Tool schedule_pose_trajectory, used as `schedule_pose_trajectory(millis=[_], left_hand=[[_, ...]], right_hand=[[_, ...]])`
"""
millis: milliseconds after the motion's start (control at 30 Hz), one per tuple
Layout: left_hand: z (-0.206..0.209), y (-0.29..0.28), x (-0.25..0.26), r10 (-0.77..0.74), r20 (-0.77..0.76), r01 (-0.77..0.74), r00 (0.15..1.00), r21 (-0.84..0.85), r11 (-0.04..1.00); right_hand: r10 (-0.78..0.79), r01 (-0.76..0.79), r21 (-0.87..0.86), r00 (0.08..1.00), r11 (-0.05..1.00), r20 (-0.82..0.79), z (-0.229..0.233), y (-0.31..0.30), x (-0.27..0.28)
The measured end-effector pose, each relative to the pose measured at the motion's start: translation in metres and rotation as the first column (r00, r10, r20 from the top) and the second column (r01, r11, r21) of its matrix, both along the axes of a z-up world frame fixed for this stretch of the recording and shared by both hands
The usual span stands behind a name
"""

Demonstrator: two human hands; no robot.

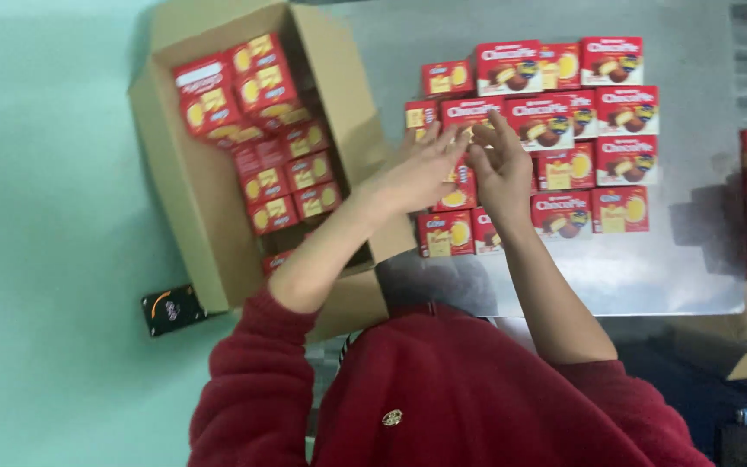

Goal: Arranging and stacking small snack boxes from a shipping carton onto a metal table.

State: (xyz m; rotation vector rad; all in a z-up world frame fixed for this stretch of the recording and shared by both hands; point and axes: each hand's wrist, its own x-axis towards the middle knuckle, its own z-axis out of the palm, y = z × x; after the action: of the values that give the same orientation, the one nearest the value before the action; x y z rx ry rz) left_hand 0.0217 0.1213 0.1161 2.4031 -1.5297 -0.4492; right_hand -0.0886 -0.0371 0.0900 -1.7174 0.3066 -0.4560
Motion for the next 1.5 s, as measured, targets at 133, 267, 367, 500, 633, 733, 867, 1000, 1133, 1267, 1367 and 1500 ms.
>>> schedule_pose_trajectory(millis=[133,267,367,500,633,733,867,1000,1133,1267,1367,1500], left_hand=[[0.045,0.106,0.013,0.195,-0.278,-0.217,0.941,-0.049,0.975],[0.031,0.184,0.013,0.341,-0.04,-0.332,0.939,0.141,0.933],[-0.013,0.22,0.0,0.389,-0.094,-0.361,0.916,0.226,0.905],[-0.131,0.232,-0.009,0.36,-0.01,-0.33,0.933,0.375,0.866],[-0.154,0.221,-0.014,0.173,0.068,-0.186,0.983,0.325,0.927],[-0.162,0.219,-0.018,0.183,0.064,-0.193,0.981,0.322,0.927],[-0.164,0.22,-0.008,0.213,0.084,-0.229,0.973,0.322,0.919],[-0.166,0.226,0.0,0.26,0.106,-0.28,0.96,0.327,0.902],[-0.127,0.236,0.008,0.298,0.127,-0.323,0.946,0.329,0.887],[0.007,0.267,0.001,0.513,-0.074,-0.492,0.855,0.192,0.849],[0.034,0.284,-0.01,0.622,-0.11,-0.62,0.775,0.053,0.783],[0.033,0.285,-0.031,0.647,0.041,-0.597,0.761,-0.344,0.724]], right_hand=[[0.148,-0.143,-0.117,0.988,0.983,0.044,0.044,0.076,0.016],[0.383,-0.344,-0.387,0.923,0.856,0.028,0.065,0.146,0.032],[0.489,-0.435,-0.501,0.872,0.748,-0.027,0.053,0.193,0.05],[0.5,-0.473,-0.561,0.858,0.679,-0.118,0.0,0.225,0.073],[0.463,-0.482,-0.546,0.867,0.685,-0.185,-0.022,0.228,0.075],[0.495,-0.511,-0.525,0.849,0.681,-0.185,-0.014,0.224,0.07],[0.504,-0.514,-0.463,0.849,0.722,-0.158,-0.008,0.222,0.074],[0.488,-0.511,-0.424,0.856,0.748,-0.171,-0.005,0.222,0.073],[0.482,-0.496,-0.399,0.864,0.771,-0.142,0.005,0.219,0.074],[0.483,-0.494,-0.243,0.869,0.835,-0.108,0.026,0.218,0.073],[0.516,-0.523,-0.045,0.85,0.851,-0.107,0.025,0.219,0.073],[0.659,-0.6,0.396,0.752,0.695,-0.017,0.025,0.218,0.074]])
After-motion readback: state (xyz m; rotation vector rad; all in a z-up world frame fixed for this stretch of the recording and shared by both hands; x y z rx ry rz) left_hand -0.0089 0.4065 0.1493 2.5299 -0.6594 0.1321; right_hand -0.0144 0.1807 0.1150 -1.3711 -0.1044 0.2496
